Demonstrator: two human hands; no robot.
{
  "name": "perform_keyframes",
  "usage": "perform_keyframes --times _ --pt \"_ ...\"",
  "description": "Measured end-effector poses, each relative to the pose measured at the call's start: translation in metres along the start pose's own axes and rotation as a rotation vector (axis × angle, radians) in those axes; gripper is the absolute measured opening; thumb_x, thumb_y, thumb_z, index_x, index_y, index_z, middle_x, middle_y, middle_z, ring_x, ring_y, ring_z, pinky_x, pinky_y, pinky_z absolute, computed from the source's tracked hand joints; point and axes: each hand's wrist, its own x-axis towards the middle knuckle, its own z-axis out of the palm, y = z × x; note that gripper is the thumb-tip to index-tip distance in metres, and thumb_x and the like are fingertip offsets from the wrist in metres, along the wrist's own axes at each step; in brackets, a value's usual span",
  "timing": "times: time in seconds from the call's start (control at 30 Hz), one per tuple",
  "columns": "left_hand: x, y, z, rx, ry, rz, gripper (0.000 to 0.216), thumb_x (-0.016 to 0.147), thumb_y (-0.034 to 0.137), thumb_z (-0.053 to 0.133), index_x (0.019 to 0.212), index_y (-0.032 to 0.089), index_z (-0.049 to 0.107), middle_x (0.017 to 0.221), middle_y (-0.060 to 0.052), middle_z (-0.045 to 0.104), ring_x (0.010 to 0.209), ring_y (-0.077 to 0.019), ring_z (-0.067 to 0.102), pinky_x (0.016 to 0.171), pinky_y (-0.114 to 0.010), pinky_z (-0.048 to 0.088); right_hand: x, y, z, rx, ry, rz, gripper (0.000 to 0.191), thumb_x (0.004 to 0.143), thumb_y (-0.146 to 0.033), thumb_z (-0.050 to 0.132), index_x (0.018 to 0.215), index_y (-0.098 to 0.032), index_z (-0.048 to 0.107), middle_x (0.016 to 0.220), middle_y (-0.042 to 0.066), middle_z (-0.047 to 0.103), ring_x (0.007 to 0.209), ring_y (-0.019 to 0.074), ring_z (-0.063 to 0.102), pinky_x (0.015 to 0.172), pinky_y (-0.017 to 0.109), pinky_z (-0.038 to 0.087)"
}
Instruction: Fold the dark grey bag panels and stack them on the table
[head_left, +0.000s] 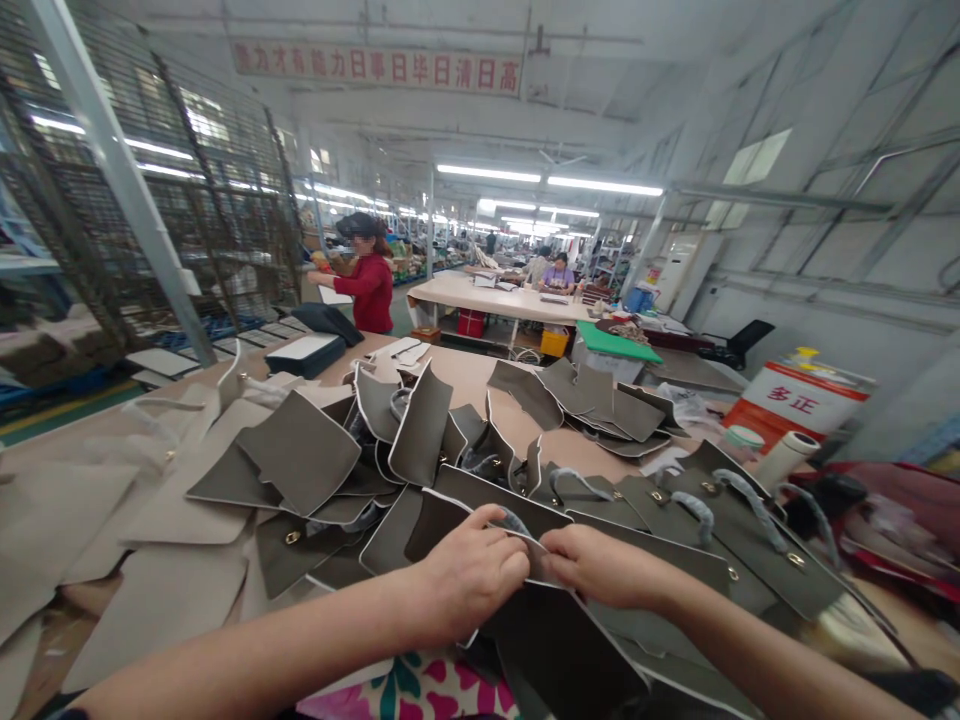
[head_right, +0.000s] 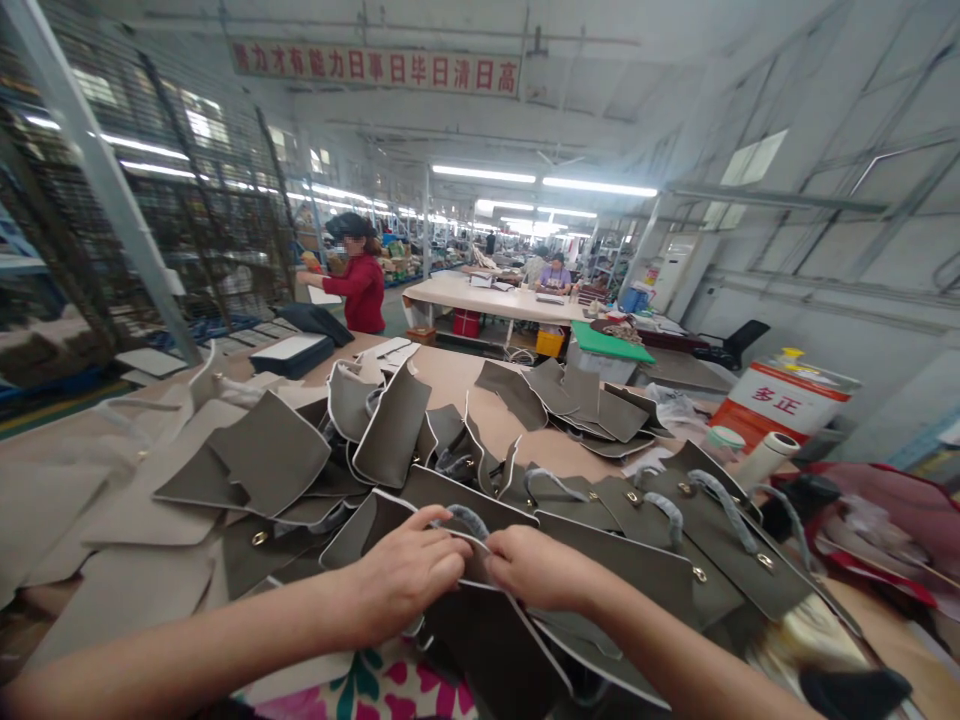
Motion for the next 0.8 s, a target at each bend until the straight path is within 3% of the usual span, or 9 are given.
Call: perform_keyframes --times 0.1,0.2,0.33,0.5,0.67,0.8 --pt "0.002 0.002 -0.005 -0.080 -0.036 0.025 0.010 0.083 0.013 0.038 0.079 0.018 0.046 0.086 -0.002 0.061 0.080 -0.0117 0.054 0.102 -0.036 0.018 0.008 0.015 0.001 -0.142 0.079 0.027 0.021 0.080 -0.021 0.041 0.066 -0.015 0.056 0.058 0.000 0.053 0.053 0.0099 0.043 0.048 0.020 0.026" --pt "0.002 0.003 -0.011 -0.150 -0.109 0.051 0.008 0.083 0.016 0.040 0.078 0.019 0.047 0.072 0.002 0.059 0.072 -0.0110 0.053 0.105 -0.037 0.014 0.016 0.029 -0.001 -0.239 0.130 0.034 0.017 0.079 -0.020 0.044 0.071 -0.016 0.059 0.065 0.001 0.058 0.059 0.0120 0.048 0.052 0.021 0.028" --pt "0.000 0.003 -0.014 -0.139 -0.125 0.075 0.010 0.084 0.016 0.039 0.078 0.019 0.047 0.068 0.004 0.056 0.070 -0.0110 0.051 0.104 -0.038 0.013 0.019 0.024 -0.006 -0.186 0.039 -0.041 0.017 0.078 -0.020 0.045 0.080 -0.018 0.061 0.074 0.002 0.063 0.067 0.0140 0.053 0.057 0.021 0.034" --pt "-0.002 0.007 -0.008 0.005 -0.041 0.126 0.010 0.082 0.019 0.044 0.072 0.018 0.046 0.068 0.002 0.055 0.073 -0.0130 0.047 0.089 -0.034 0.029 0.023 -0.005 0.001 -0.026 -0.124 -0.254 0.027 0.076 -0.016 0.043 0.098 -0.018 0.059 0.093 0.004 0.063 0.080 0.0157 0.056 0.066 0.021 0.039" --pt "-0.002 0.020 -0.005 0.116 0.103 0.263 0.016 0.083 0.018 0.039 0.071 0.016 0.049 0.062 0.001 0.049 0.063 -0.0138 0.042 0.073 -0.033 0.033 0.044 -0.009 0.018 0.047 -0.189 -0.317 0.018 0.074 -0.023 0.047 0.080 -0.015 0.062 0.072 -0.002 0.060 0.068 0.0133 0.053 0.059 0.019 0.037" --pt "-0.005 0.026 -0.008 0.113 0.133 0.219 0.016 0.082 0.019 0.039 0.069 0.015 0.049 0.059 0.001 0.046 0.057 -0.0125 0.039 0.065 -0.032 0.033 0.063 -0.001 0.021 0.123 -0.167 -0.237 0.018 0.073 -0.020 0.044 0.071 -0.013 0.061 0.061 -0.004 0.052 0.060 0.0096 0.046 0.054 0.018 0.034"
